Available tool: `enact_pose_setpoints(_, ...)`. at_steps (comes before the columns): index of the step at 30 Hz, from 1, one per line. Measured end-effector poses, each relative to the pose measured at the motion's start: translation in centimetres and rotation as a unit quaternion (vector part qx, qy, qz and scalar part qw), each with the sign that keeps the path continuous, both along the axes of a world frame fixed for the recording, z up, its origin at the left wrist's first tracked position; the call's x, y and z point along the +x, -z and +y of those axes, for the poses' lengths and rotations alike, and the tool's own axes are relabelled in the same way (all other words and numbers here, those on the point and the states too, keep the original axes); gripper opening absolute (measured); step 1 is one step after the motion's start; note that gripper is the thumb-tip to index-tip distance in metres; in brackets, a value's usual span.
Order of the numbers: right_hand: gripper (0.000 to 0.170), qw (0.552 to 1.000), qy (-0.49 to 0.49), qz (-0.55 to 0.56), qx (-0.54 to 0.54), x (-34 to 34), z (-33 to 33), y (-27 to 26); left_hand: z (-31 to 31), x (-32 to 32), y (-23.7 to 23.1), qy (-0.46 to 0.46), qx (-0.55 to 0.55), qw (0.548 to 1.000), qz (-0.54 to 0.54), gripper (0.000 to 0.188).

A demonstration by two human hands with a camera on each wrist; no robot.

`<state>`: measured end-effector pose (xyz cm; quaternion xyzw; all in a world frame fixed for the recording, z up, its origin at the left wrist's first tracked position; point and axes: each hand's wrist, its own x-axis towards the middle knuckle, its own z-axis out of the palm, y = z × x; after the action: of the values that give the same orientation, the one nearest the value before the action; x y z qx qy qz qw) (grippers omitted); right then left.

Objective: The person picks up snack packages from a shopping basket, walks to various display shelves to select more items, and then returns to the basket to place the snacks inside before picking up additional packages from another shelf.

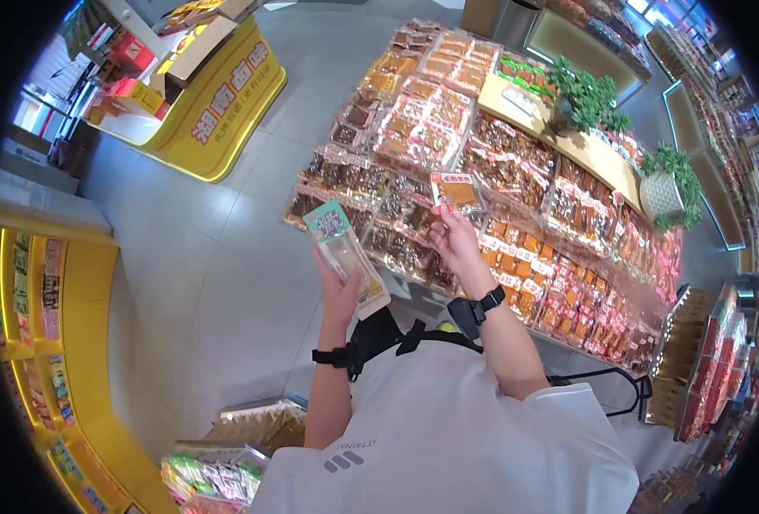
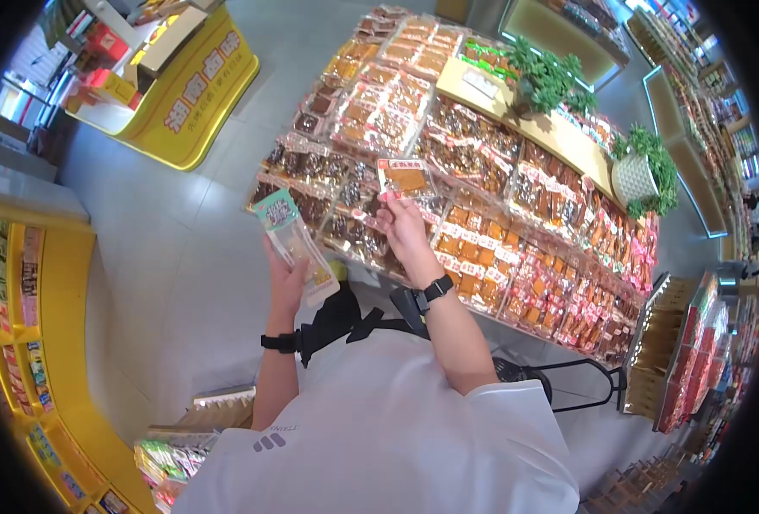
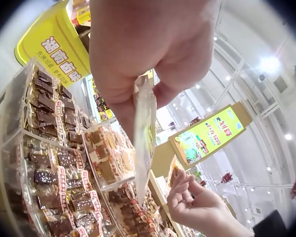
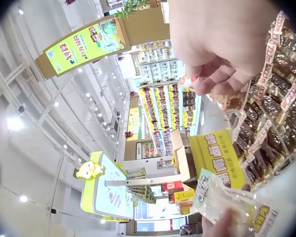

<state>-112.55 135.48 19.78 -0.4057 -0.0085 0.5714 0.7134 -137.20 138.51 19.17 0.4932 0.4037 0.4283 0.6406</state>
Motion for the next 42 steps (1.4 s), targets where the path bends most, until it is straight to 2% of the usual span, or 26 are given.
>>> enact_pose_setpoints(4,0.013,0.997,0.07,0.019,-0.005,0.9,11.1,0.8,5.7,-6.0,0.8,0.032,-0.094,0.995,0.005,0.062)
enact_pose_setpoints(6,0.031,0.995,0.096,0.041,0.004,1.0,15.8,1.9,8.8,-8.1,0.5,0.05,-0.113,0.992,0.006,0.056)
enact_pose_setpoints(9,0.068,0.987,0.068,0.11,-0.095,-1.7,19.0,0.5,12.2,-9.5,-0.4,0.035,-0.127,0.991,-0.013,0.054)
enact_pose_setpoints(11,0.077,0.993,-0.005,0.019,-0.118,-5.2,19.3,-1.3,14.3,-10.0,-0.5,0.027,-0.068,0.997,0.013,0.043)
enact_pose_setpoints(12,0.077,0.989,-0.097,-0.035,-0.103,-6.6,18.8,-2.1,15.4,-10.6,0.3,0.037,-0.069,0.997,0.01,0.043)
enact_pose_setpoints(14,0.083,0.954,-0.262,-0.097,-0.105,-8.4,16.7,-3.8,16.9,-10.9,2.3,0.123,-0.041,0.962,0.241,0.033)
enact_pose_setpoints(15,0.088,0.93,-0.333,-0.104,-0.118,-8.9,15.7,-4.4,17.2,-9.6,0.8,0.136,-0.039,0.962,0.233,0.033)
enact_pose_setpoints(16,0.091,0.922,-0.348,-0.103,-0.134,-9.2,14.3,-3.8,17.5,-8.2,-2.3,0.175,0.121,0.94,0.266,0.033)
enact_pose_setpoints(17,0.094,0.914,-0.364,-0.102,-0.146,-9.3,13.3,-2.9,17.8,-6.9,-4.3,0.205,0.282,0.891,0.291,0.034)
enact_pose_setpoints(18,0.078,0.923,-0.364,-0.029,-0.122,-9.0,12.3,-3.0,18.0,-6.0,-4.7,0.243,0.313,0.868,0.3,0.042)
enact_pose_setpoints(19,0.078,0.922,-0.367,-0.026,-0.119,-8.7,11.2,-3.0,18.2,-5.1,-4.8,0.248,0.372,0.845,0.293,0.042)
enact_pose_setpoints(20,0.064,0.917,-0.36,-0.141,-0.103,-9.1,10.1,-4.1,18.0,-4.3,-4.8,0.247,0.423,0.822,0.293,0.042)
enact_pose_setpoints(21,0.049,0.895,-0.361,-0.249,-0.079,-9.7,9.0,-4.8,17.8,-3.7,-5.1,0.263,0.43,0.801,0.324,0.031)
enact_pose_setpoints(23,0.04,0.913,-0.352,-0.169,-0.122,-10.3,8.0,-4.8,17.3,-3.0,-5.1,0.258,0.448,0.798,0.309,0.03)
enact_pose_setpoints(25,0.036,0.909,-0.309,-0.263,-0.095,-11.2,6.5,-4.2,16.4,-2.9,-5.7,0.19,0.435,0.819,0.322,0.043)
enact_pose_setpoints(27,0.033,0.918,-0.261,-0.283,-0.096,-12.5,5.8,-4.3,15.7,-4.0,-5.7,0.083,0.399,0.864,0.296,0.065)
enact_pose_setpoints(29,0.03,0.936,-0.242,-0.241,-0.088,-13.8,4.9,-4.5,14.6,-5.4,-3.9,-0.06,0.334,0.918,0.207,0.053)
enact_pose_setpoints(30,0.029,0.928,-0.263,-0.256,-0.057,-14.3,4.4,-3.5,13.5,-5.9,-3.3,-0.038,0.166,0.98,0.104,0.052)
enact_pose_setpoints(31,0.028,0.923,-0.275,-0.268,-0.029,-14.7,3.8,-2.7,12.1,-7.1,-3.3,-0.017,0.007,0.999,-0.034,0.052)
enact_pose_setpoints(33,0.027,0.882,-0.375,-0.286,0.0,-15.5,2.7,-2.2,9.0,-10.9,-5.9,0.052,-0.062,0.997,0.0,0.047)
enact_pose_setpoints(34,0.026,0.852,-0.426,-0.305,0.014,-16.5,2.3,-2.4,6.7,-12.5,-5.8,0.013,-0.066,0.998,0.005,0.047)
enact_pose_setpoints(36,0.024,0.811,-0.506,-0.293,0.042,-19.7,1.9,-3.2,2.6,-15.6,-5.5,-0.075,0.016,0.988,0.132,0.038)
enact_pose_setpoints(37,0.022,0.778,-0.557,-0.285,0.061,-21.5,1.4,-3.8,0.2,-17.2,-5.0,-0.101,0.011,0.985,0.138,0.038)
enact_pose_setpoints(39,0.019,0.741,-0.611,-0.273,0.058,-25.6,-0.1,-4.4,-4.8,-20.3,-3.7,-0.277,-0.018,0.958,0.071,0.032)
enact_pose_setpoints(41,0.016,0.62,-0.726,-0.295,0.05,-29.0,-1.4,-2.8,-10.1,-24.1,-3.2,-0.325,-0.075,0.936,0.113,0.034)
enact_pose_setpoints(42,0.014,0.583,-0.752,-0.303,0.052,-30.9,-2.3,-2.1,-12.6,-25.5,-3.7,-0.361,-0.076,0.925,0.085,0.033)
